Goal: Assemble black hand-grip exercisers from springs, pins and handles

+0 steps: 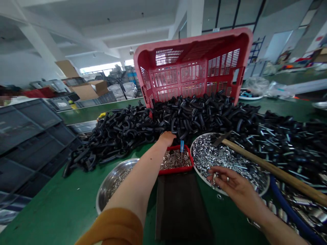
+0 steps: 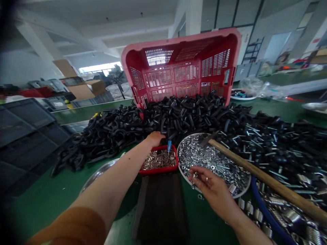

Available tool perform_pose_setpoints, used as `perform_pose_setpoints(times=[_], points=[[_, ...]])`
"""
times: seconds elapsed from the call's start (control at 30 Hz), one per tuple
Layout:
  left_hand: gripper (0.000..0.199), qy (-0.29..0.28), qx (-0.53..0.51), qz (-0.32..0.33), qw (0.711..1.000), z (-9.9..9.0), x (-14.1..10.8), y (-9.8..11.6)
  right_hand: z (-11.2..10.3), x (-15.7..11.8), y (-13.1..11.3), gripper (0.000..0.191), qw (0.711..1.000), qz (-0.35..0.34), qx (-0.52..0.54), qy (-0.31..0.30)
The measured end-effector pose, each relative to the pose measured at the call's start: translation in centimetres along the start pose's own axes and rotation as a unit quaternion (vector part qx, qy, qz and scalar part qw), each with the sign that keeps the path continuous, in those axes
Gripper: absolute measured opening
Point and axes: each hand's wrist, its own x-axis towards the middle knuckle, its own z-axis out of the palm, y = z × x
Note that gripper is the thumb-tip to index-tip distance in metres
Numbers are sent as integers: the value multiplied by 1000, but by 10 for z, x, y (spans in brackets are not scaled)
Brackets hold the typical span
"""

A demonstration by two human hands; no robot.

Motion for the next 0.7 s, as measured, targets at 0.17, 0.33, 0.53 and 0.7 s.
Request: perform_pose_setpoints(times=[0.17, 0.33, 0.53, 0.7], points=[[11, 29, -5, 28, 999, -10, -7, -2, -1, -1, 2, 38, 1000, 5, 11, 17], [25, 103, -102, 21, 989, -39, -47, -12, -2, 0, 4, 40, 997, -19, 47, 65], [36, 0, -465, 7, 885, -10, -133, 35, 12, 8, -26, 35, 989, -93, 69, 96], [27, -191, -842, -91, 496, 25, -192, 73, 22, 12, -56, 32, 984, -152, 48, 73]])
